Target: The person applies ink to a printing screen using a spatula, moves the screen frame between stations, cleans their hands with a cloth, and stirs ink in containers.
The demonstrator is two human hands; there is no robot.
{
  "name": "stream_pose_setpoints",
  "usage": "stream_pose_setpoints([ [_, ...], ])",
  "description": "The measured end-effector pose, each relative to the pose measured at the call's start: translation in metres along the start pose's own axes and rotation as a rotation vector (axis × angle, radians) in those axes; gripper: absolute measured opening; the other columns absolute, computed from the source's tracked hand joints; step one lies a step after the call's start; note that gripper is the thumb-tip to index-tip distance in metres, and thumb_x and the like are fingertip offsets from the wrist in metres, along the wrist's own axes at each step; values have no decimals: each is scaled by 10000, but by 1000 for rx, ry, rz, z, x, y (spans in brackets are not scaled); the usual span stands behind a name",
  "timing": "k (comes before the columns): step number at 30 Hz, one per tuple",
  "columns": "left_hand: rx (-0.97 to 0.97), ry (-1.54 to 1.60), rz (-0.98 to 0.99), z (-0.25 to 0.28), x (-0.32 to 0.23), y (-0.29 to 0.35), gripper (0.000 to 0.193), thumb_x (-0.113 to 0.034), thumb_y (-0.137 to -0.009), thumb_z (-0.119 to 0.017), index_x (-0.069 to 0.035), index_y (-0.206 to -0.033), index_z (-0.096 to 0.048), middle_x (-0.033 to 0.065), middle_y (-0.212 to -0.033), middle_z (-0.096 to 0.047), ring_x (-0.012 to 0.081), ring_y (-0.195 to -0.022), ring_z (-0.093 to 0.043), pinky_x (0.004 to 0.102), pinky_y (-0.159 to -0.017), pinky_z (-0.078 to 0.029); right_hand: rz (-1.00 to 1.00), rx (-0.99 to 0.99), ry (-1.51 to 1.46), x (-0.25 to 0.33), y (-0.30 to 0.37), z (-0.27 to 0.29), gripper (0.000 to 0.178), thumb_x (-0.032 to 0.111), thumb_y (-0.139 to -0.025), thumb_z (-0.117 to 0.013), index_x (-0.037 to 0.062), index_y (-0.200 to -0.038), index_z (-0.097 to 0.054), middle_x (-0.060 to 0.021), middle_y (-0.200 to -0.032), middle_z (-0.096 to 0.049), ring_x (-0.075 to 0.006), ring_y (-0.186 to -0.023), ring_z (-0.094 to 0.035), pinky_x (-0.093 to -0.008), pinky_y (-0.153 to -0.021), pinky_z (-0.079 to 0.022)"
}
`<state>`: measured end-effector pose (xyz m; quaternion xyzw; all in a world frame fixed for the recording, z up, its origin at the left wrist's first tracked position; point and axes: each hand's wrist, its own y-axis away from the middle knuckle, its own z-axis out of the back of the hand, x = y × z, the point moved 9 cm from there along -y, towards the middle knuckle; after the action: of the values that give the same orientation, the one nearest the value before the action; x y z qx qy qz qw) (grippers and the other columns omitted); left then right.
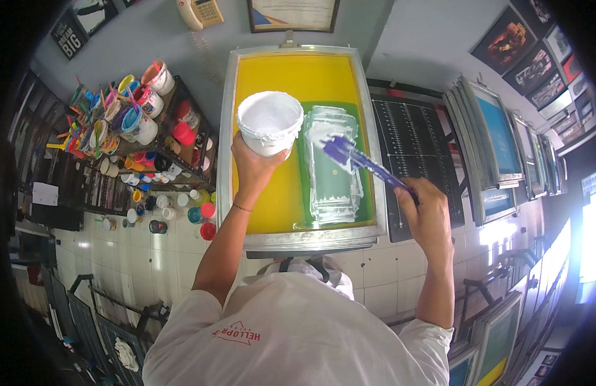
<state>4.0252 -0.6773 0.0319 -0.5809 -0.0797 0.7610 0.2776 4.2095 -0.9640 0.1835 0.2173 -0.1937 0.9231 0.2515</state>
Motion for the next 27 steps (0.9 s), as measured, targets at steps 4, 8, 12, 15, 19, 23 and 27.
stream_pose_setpoints([
  [4,61,-44,-48,-14,-4,4,899,-255,-593,-912,32,-1254,-372,229,-1214,-455,393,-1157,-412,518,-992,-339,92,-141,31,9,-6,4,203,151,-921,-662,-13,-1037,-637,-155,-828,-654,-309,-729,-639,-374,-652,-488],
  [8,75,-143,-231,-21,-43,9,873,-234,-591,-907,31,-1244,-390,228,-1175,-492,397,-1128,-434,515,-977,-347,209,-161,268,17,-14,-12,208,170,-881,-692,77,-1061,-645,-67,-819,-628,-256,-742,-633,-369,-599,-506],
  [12,92,-178,-219,-26,-38,4,855,-215,-584,-905,38,-1235,-412,227,-1168,-505,398,-1140,-424,521,-954,-348,271,-117,454,42,-8,-28,282,214,-840,-717,143,-1112,-690,-21,-765,-527,-192,-704,-579,-342,-570,-502],
  [15,74,-255,-139,-26,-29,1,845,-225,-594,-897,46,-1229,-411,237,-1166,-506,395,-1118,-447,520,-941,-369,222,-67,412,33,-2,-27,293,198,-846,-713,131,-1131,-697,-28,-771,-526,-202,-701,-576,-347,-584,-495],
  [19,68,-214,32,-25,-3,1,833,-224,-610,-884,69,-1224,-404,250,-1175,-509,373,-1079,-508,502,-930,-426,109,-29,340,6,20,-19,275,165,-857,-706,90,-1122,-697,-55,-781,-538,-235,-713,-583,-384,-616,-489],
  [23,75,1,159,-28,9,9,844,-216,-628,-873,86,-1248,-386,233,-1205,-496,333,-1117,-515,460,-969,-437,-144,1,290,-30,47,-9,245,119,-856,-698,52,-1092,-700,-105,-839,-617,-304,-759,-629,-427,-663,-500],
  [27,69,247,234,-23,27,22,896,-223,-638,-873,77,-1297,-344,232,-1251,-453,323,-1181,-473,449,-1026,-393,-308,75,277,-56,79,-17,202,141,-841,-692,40,-1015,-717,-150,-860,-672,-349,-752,-660,-434,-684,-516],
])
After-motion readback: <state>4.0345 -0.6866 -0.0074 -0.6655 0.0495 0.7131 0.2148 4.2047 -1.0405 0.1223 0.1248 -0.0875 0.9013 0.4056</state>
